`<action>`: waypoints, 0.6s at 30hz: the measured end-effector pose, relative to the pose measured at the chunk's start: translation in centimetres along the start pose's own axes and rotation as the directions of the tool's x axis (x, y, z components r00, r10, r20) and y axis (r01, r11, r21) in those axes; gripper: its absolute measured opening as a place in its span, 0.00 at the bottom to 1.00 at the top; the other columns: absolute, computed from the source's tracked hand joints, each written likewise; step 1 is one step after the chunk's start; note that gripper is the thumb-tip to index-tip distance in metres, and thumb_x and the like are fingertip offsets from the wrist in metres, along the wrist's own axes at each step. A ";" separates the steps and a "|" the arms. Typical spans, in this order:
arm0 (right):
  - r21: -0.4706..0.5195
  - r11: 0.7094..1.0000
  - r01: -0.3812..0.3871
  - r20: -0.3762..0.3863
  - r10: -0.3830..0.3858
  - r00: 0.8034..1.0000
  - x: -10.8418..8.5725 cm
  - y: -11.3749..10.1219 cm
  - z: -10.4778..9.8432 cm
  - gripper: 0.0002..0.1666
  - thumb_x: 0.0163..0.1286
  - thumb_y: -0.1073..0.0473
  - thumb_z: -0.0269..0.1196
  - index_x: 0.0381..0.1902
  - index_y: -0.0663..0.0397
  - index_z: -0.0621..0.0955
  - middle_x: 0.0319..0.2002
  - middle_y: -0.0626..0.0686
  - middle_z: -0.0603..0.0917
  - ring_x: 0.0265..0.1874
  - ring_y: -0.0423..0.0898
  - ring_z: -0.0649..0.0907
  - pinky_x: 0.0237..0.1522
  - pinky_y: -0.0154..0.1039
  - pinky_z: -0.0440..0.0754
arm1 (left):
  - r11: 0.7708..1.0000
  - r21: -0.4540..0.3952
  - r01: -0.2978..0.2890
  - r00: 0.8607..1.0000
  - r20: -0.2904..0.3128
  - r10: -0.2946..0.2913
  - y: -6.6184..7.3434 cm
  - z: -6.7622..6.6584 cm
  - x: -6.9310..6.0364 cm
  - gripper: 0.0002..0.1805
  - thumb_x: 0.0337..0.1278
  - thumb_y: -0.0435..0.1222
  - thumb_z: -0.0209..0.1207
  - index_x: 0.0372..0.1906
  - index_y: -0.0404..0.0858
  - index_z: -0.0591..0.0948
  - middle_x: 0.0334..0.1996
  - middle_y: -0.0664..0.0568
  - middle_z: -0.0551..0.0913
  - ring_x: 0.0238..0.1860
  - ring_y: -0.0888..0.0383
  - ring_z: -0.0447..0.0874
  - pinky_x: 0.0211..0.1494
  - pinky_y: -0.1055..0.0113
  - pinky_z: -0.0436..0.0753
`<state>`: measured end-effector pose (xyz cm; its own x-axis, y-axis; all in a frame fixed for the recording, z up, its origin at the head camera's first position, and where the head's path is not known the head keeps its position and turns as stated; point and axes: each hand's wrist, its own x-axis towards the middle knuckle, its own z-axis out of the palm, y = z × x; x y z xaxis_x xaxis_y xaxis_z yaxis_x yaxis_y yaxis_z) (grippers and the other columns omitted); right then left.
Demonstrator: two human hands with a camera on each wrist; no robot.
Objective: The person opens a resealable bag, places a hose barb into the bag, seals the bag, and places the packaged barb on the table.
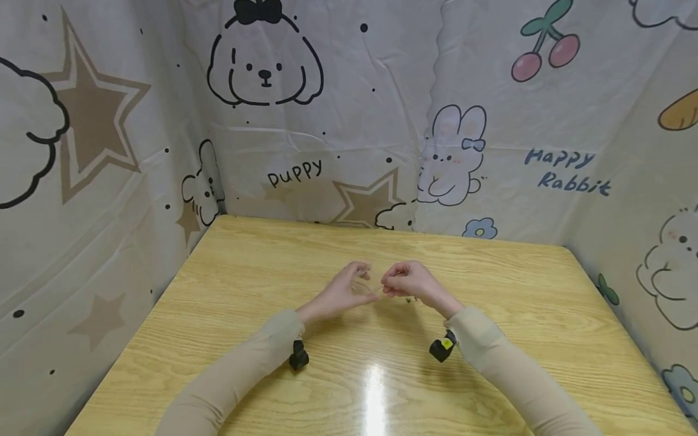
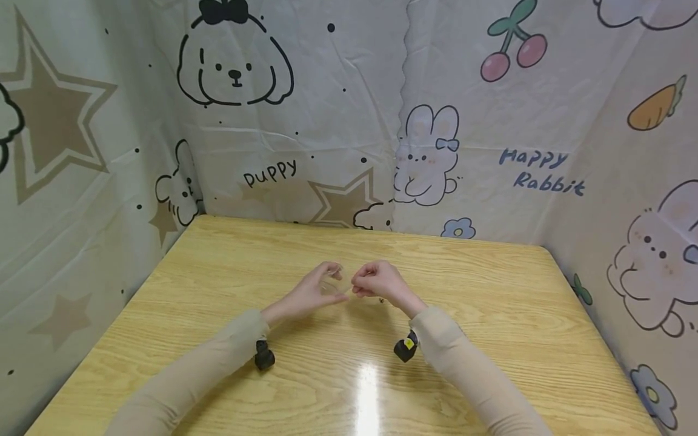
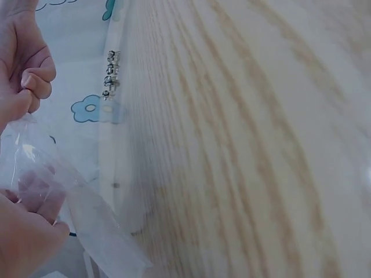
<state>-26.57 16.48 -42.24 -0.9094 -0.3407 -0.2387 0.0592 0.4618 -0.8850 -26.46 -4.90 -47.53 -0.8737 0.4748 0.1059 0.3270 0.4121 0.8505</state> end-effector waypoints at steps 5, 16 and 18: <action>-0.023 1.000 0.007 -0.004 -0.007 1.000 -0.1 0.1 -0.1 0.18 0.71 0.61 0.61 0.49 0.73 0.80 0.33 0.53 0.89 0.32 0.41 0.87 0.51 0.49 0.87 | 0.996 -0.090 0.006 1.000 -0.019 -0.007 -0.1 0.2 0.1 0.37 0.56 0.43 0.70 0.66 0.35 0.67 0.63 0.42 0.75 0.63 0.45 0.77 0.61 0.55 0.82; -0.035 0.998 0.059 -0.060 -0.061 0.996 -0.4 0.2 -1.6 0.20 0.74 0.57 0.59 0.51 0.72 0.78 0.40 0.64 0.88 0.34 0.44 0.88 0.48 0.46 0.88 | 0.974 -0.223 0.042 0.995 -0.084 -0.062 -0.2 0.5 0.0 0.33 0.52 0.39 0.72 0.62 0.40 0.71 0.61 0.45 0.78 0.51 0.48 0.85 0.59 0.55 0.82; -0.046 0.996 0.078 -0.075 -0.081 0.994 -0.6 0.5 -2.2 0.20 0.74 0.57 0.59 0.51 0.71 0.78 0.42 0.65 0.88 0.36 0.47 0.89 0.47 0.45 0.88 | 0.970 -0.237 0.051 0.993 -0.094 -0.075 -0.2 0.5 0.0 0.33 0.51 0.39 0.73 0.62 0.40 0.72 0.61 0.45 0.78 0.54 0.46 0.84 0.64 0.52 0.79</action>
<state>-26.94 18.70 -41.69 -0.9394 -0.3148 -0.1354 -0.0307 0.4708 -0.8817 -26.39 -4.58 -48.01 -0.9256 0.3677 0.0898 0.1874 0.2391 0.9527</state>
